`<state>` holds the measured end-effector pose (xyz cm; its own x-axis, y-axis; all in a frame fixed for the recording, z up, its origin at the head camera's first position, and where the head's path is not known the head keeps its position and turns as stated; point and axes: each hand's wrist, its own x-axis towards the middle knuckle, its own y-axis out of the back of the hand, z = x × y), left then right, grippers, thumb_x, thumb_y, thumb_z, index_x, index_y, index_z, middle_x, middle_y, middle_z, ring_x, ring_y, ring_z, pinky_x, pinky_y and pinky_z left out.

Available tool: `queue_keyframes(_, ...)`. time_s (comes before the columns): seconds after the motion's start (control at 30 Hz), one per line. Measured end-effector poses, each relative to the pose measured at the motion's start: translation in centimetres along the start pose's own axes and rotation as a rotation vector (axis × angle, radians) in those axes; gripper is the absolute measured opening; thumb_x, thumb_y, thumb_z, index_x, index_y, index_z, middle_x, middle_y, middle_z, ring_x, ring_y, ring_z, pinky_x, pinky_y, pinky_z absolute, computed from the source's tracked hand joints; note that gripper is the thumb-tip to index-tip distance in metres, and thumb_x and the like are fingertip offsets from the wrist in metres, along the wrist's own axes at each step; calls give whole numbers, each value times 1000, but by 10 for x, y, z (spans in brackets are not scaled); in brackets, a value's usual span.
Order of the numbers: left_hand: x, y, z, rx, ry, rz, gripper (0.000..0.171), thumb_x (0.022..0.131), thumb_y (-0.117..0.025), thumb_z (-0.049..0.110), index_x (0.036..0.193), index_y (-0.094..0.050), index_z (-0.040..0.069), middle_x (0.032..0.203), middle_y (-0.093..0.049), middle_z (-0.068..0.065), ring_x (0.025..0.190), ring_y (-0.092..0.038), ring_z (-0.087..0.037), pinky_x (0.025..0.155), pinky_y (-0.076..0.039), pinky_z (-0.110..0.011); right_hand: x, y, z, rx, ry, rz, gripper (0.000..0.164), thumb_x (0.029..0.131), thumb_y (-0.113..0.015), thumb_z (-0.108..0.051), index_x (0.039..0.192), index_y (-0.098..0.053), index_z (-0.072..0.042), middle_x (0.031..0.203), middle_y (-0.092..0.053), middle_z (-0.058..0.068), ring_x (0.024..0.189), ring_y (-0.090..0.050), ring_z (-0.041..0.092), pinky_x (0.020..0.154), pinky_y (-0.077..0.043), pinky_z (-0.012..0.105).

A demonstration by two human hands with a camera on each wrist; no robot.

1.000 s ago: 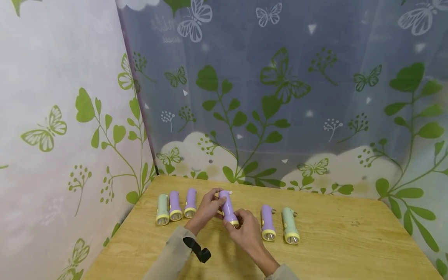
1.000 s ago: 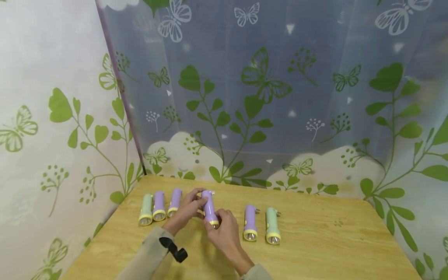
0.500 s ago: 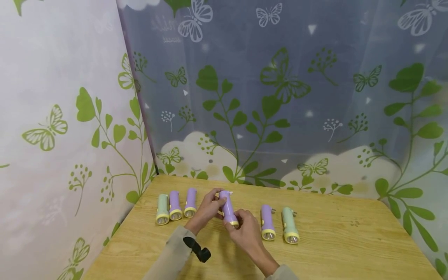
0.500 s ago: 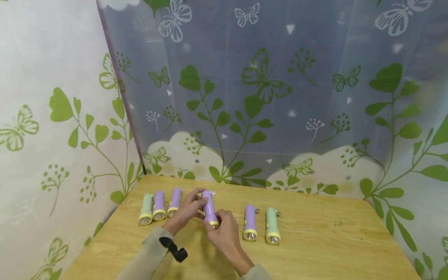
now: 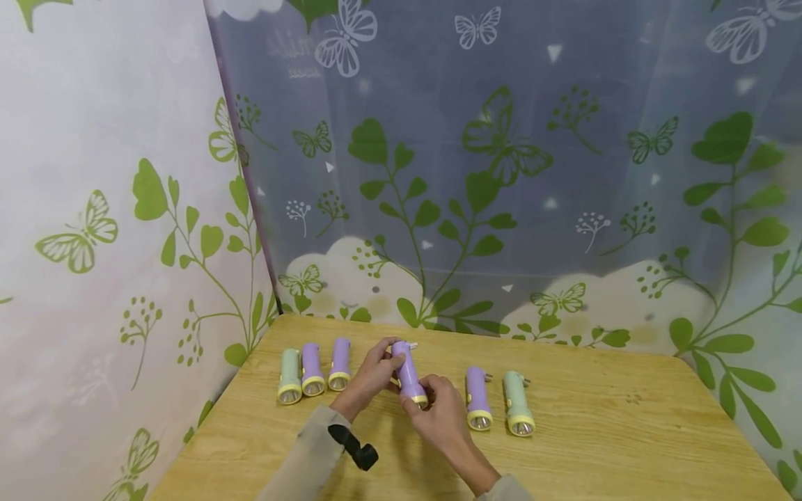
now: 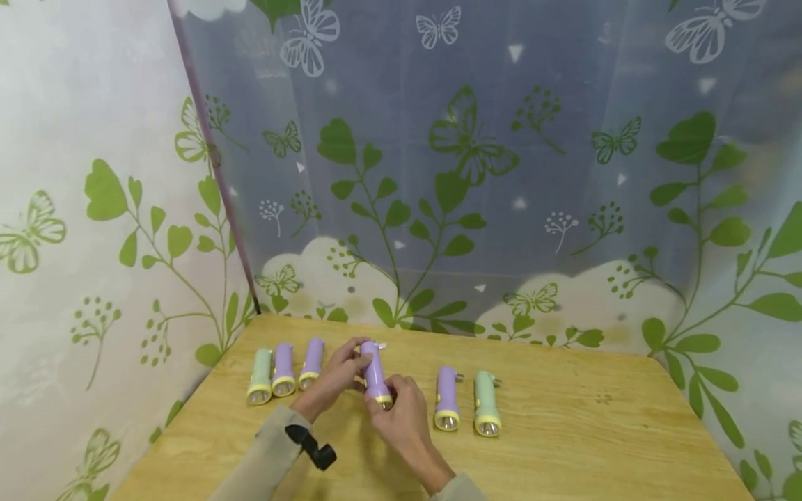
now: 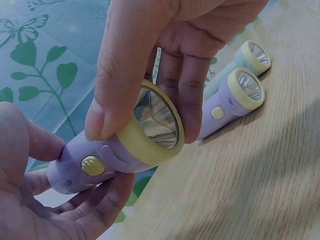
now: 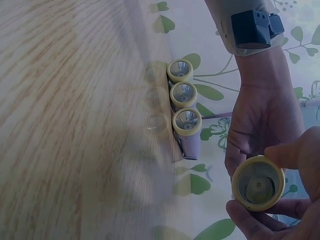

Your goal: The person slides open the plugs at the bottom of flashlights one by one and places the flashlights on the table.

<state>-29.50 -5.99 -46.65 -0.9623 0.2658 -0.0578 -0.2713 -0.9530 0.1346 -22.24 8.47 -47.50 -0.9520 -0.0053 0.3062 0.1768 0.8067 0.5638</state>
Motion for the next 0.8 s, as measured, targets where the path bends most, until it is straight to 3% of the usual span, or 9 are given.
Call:
queue_keyframes(0.37, 2, -5, -2, -4, 3, 5, 36, 94, -44, 23, 130, -40, 17, 98, -45, -13, 75, -51, -19, 65, -53, -42, -1, -1, 5, -3, -32, -20, 31, 74, -72, -35, 92, -60, -13, 83, -57, 2, 72, -57, 14, 56, -44, 15)
queue_keyframes(0.8, 4, -11, -4, -36, 43, 45, 41, 92, -50, 29, 128, -38, 15, 105, -56, -18, 82, -57, -27, 61, -54, -36, -3, 0, 11, -12, -47, -13, 39, 74, -72, -37, 99, -57, -10, 88, -58, 3, 69, -54, 9, 56, -44, 15)
